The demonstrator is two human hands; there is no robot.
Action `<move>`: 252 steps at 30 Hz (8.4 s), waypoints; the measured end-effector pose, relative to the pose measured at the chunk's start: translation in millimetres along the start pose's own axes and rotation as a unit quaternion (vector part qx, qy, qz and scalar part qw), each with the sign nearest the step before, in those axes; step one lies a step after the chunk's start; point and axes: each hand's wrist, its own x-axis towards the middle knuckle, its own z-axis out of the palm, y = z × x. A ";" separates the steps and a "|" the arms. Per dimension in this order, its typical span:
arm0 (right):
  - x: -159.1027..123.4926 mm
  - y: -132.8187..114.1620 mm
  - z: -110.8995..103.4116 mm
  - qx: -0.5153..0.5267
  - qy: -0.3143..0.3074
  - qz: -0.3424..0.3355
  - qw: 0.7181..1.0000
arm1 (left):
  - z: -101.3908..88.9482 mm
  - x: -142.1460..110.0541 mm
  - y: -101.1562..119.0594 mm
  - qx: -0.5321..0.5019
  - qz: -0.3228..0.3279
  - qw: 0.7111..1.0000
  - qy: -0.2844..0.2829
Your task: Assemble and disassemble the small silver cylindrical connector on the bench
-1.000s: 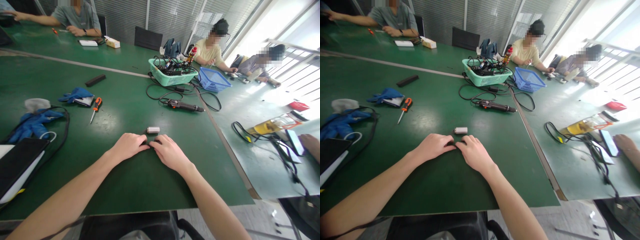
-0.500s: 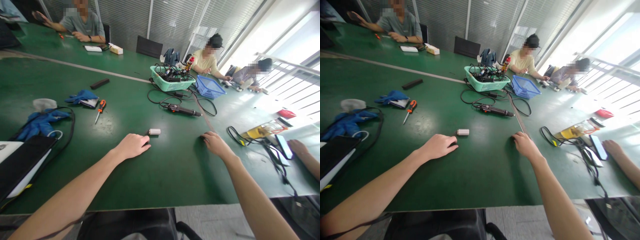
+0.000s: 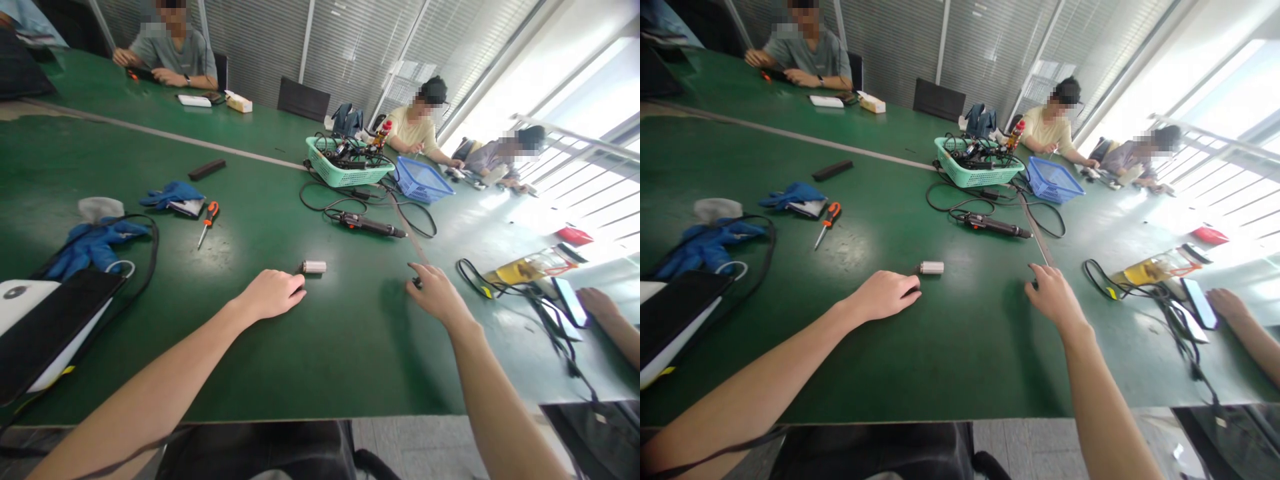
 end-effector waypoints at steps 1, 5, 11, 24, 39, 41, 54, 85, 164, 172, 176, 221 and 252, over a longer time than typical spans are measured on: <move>4.1 -25.0 -4.9 0.022 0.022 -0.015 0.999 | -0.5 0.0 0.2 0.000 0.000 1.000 -0.002; 27.6 -138.9 -17.0 0.145 0.041 -0.165 0.975 | -3.0 -0.2 1.0 0.006 -0.005 1.000 -0.007; 65.0 -221.4 -16.1 0.183 0.008 -0.236 0.954 | -6.5 0.3 -2.9 0.042 -0.060 0.997 0.007; 24.7 -226.1 -5.8 0.306 0.006 -0.175 0.936 | -1.5 4.5 -6.6 0.025 -0.049 0.998 0.021; 24.3 -223.9 -0.9 0.329 -0.001 -0.167 0.929 | 3.9 9.2 -7.5 0.032 -0.026 0.999 0.016; 24.4 -222.9 -0.8 0.330 -0.001 -0.166 0.929 | 5.2 9.3 -8.1 0.033 -0.025 0.999 0.016; 23.4 -222.7 -3.9 0.344 -0.001 -0.166 0.924 | 4.3 8.9 -7.5 0.049 -0.017 0.999 0.002; 23.1 -220.6 -2.4 0.338 0.003 -0.167 0.926 | 4.1 8.2 -7.4 0.063 -0.014 0.998 0.006; 22.9 -219.5 -3.3 0.336 0.002 -0.153 0.929 | -0.8 9.3 -4.3 0.058 -0.020 0.998 -0.003; 22.8 -219.6 -3.1 0.332 0.001 -0.153 0.931 | -1.1 9.2 -4.3 0.056 -0.016 0.998 -0.006; 22.6 -219.5 -3.5 0.330 -0.001 -0.154 0.931 | -1.9 9.1 -3.6 0.057 -0.015 0.998 -0.007; 4.5 18.0 58.6 0.097 0.091 0.016 0.991 | 0.6 7.8 -7.6 0.021 -0.105 0.994 -0.022; 17.9 -220.6 -7.5 0.294 0.113 -0.077 0.946 | 0.4 10.1 -5.6 0.055 -0.185 0.981 0.005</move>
